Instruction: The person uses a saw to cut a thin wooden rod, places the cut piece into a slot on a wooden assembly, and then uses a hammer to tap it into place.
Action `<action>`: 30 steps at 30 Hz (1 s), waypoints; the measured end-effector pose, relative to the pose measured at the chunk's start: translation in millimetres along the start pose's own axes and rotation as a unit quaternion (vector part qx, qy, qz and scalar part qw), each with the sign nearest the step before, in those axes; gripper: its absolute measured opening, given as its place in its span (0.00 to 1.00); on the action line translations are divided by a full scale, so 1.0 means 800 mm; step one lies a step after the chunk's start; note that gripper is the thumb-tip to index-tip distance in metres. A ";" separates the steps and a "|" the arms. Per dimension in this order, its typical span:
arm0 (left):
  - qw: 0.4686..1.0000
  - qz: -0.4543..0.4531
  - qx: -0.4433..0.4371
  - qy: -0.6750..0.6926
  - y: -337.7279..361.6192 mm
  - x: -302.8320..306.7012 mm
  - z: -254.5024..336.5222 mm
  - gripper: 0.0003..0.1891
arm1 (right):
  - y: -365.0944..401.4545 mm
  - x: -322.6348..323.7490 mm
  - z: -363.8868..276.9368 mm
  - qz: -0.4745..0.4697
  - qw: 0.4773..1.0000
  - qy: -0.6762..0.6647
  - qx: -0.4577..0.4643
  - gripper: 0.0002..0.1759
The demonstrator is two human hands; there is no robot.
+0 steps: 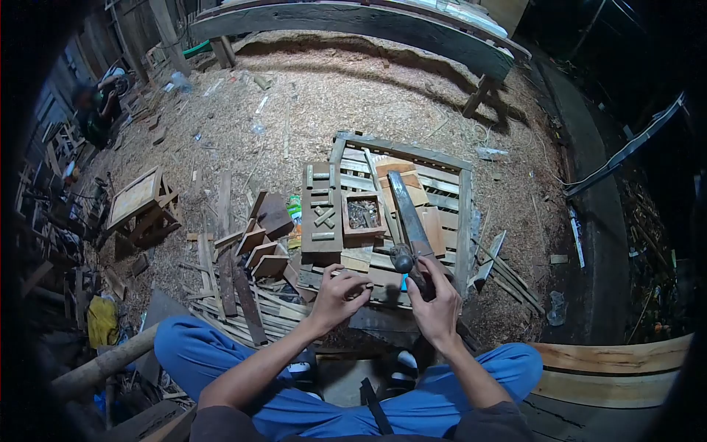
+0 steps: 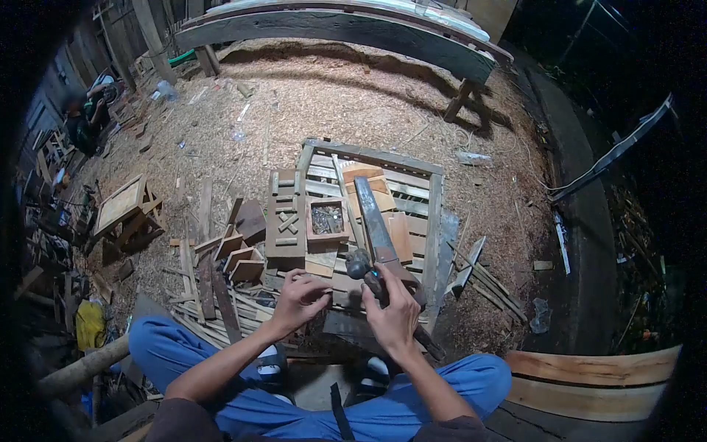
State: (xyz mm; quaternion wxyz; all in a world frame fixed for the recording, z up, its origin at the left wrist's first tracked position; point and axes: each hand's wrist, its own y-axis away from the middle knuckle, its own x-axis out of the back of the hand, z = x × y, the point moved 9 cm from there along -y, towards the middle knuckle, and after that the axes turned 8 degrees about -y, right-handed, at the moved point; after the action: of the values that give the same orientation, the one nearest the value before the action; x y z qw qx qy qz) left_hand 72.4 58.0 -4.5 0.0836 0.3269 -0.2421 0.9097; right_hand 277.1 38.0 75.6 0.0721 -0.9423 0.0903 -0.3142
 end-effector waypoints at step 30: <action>0.994 -0.002 0.074 0.084 -0.114 0.009 0.012 0.10 | -0.134 -0.024 0.124 0.050 0.994 0.093 -0.028 0.27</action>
State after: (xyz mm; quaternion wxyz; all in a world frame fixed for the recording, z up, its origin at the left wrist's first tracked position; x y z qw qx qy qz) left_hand 100.8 132.6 41.9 0.0808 0.2553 -0.1657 0.9491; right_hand 335.3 154.3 6.5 0.0528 -0.9051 0.1527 -0.3933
